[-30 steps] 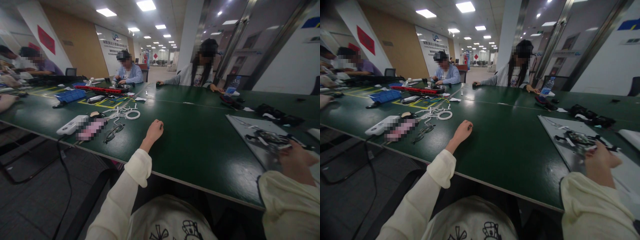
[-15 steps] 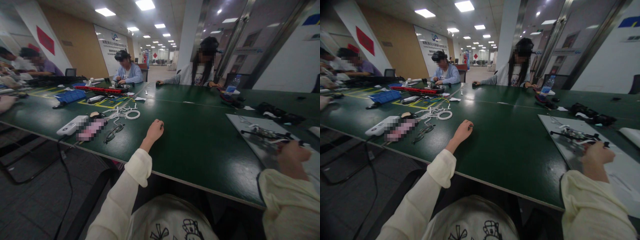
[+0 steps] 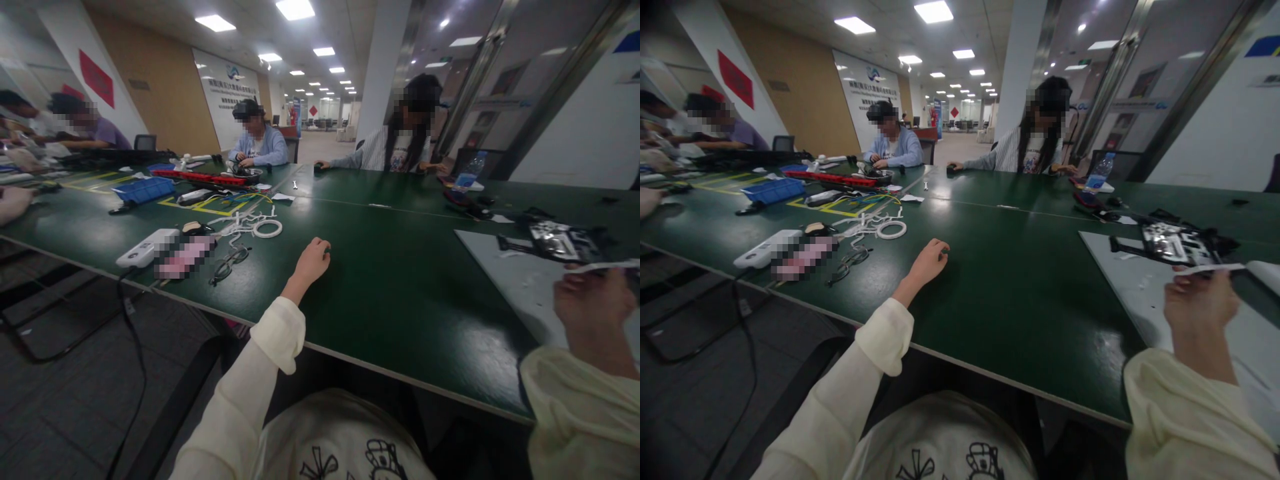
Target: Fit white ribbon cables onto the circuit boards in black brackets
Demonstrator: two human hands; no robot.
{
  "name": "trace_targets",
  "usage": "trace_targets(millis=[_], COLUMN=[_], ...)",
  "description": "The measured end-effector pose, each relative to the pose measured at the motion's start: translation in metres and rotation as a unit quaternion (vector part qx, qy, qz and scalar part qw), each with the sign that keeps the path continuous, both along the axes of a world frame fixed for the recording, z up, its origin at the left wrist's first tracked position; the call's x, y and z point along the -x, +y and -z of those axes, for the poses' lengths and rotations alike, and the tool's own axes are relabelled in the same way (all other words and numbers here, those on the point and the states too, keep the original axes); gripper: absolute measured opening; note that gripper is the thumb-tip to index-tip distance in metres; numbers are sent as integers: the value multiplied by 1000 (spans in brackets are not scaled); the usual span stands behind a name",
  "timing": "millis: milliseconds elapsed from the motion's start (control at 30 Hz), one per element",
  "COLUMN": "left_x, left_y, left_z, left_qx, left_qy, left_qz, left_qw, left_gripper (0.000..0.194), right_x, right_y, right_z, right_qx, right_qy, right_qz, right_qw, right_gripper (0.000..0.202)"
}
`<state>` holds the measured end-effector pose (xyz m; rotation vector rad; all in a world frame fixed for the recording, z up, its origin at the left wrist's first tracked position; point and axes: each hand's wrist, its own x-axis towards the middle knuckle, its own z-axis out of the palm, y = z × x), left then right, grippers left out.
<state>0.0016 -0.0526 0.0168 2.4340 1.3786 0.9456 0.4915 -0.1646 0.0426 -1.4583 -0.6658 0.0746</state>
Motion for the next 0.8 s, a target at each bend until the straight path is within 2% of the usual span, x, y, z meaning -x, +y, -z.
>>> trace_targets(millis=[67, 100, 167, 233, 333, 500, 567, 633, 800], left_x=[0, -1, -1, -1, -2, -3, -4, -5, -10], left_y=[0, 1, 1, 0, -3, -8, -10, -11, -19], left_z=[-1, -1, -3, -7, -14, -23, -24, -23, -18], left_qx=[-18, -31, -60, -89, -131, -173, -163, -143, -62], left_qy=[-13, -23, -46, -66, -91, -121, -105, -63, 92], left_qz=[-14, -23, -39, -52, -65, -78, -55, -9, 115], left_qw=[1000, 999, 996, 992, 985, 974, 979, 988, 987], left_gripper=[21, 22, 23, 23, 23, 22, 25, 29, 43], right_x=[29, 44, 75, 106, 151, 217, 236, 248, 259], right_y=[3, 6, 13, 22, 36, 59, 68, 77, 93], right_z=[-9, -13, -19, -25, -29, -24, -17, -9, 5], right_qx=[-56, -52, 11, 67, 128, 226, 262, 288, 341], right_qy=[145, 201, 249, 247, 233, 169, 136, 109, -57], right_qz=[-108, -159, -228, -282, -396, -533, -568, -579, -507], right_qw=[982, 965, 941, 924, 879, 798, 768, 755, 790], right_gripper=[23, 23, 22, 18, 19, 24, 27, 31, 37])
